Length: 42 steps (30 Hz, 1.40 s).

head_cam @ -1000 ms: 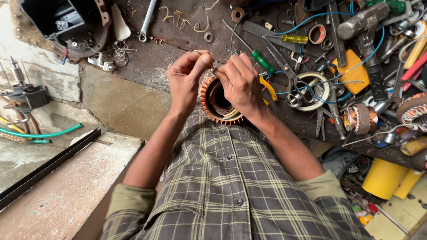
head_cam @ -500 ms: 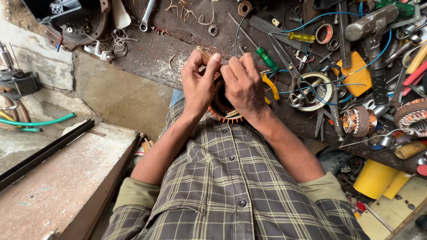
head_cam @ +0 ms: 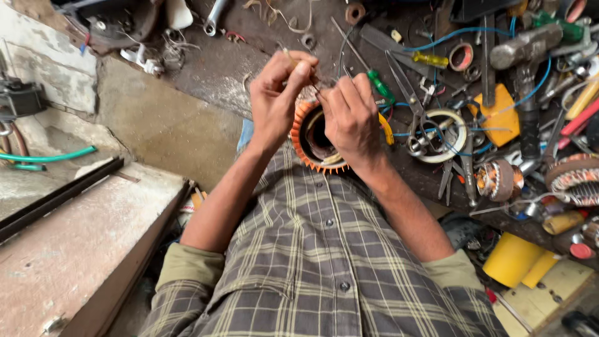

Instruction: The person works on a motor stator, using pliers to strip and cut copper wires, then taping and arranging the windings. They repeatedly adjust the wires and secure them with electrical tape while handling the stator on a cluttered workbench.

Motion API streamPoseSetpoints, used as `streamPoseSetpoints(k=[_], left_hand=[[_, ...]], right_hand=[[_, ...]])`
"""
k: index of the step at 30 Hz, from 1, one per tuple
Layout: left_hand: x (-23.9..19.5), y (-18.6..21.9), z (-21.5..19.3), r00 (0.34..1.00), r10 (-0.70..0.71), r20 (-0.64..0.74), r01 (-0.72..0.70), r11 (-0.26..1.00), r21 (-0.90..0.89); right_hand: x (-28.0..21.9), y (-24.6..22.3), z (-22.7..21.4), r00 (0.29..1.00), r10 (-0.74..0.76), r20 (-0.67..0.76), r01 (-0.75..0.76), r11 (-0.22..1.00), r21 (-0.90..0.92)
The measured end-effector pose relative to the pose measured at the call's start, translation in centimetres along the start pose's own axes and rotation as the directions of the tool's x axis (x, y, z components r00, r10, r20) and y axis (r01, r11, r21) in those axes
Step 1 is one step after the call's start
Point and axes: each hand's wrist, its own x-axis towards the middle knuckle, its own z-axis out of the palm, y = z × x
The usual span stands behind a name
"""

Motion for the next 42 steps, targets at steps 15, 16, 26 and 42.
streamPoseSetpoints(k=[15,16,26,42], left_hand=[[-0.4,-0.2,0.2,0.997,0.072,-0.029,-0.071,0.997,0.017],[-0.5,0.0,-0.1,0.999,0.048,0.008,-0.048,0.999,0.010],[-1.6,-0.7,-0.9,0.991,-0.080,-0.109,0.092,0.990,0.111],[5.5,6.9,-10.9,0.832,0.552,-0.064,-0.269,0.502,0.822]], right_hand=[[-0.2,0.2,-0.1,0.998,0.058,-0.030,-0.057,0.997,0.053],[-0.1,0.2,-0.3,0.997,0.060,-0.038,-0.056,0.995,0.088],[-0.3,0.5,0.4,0.999,-0.040,-0.023,0.038,0.996,-0.079],[0.1,0.6,-0.2,0.999,0.035,-0.026,-0.032,0.996,0.089]])
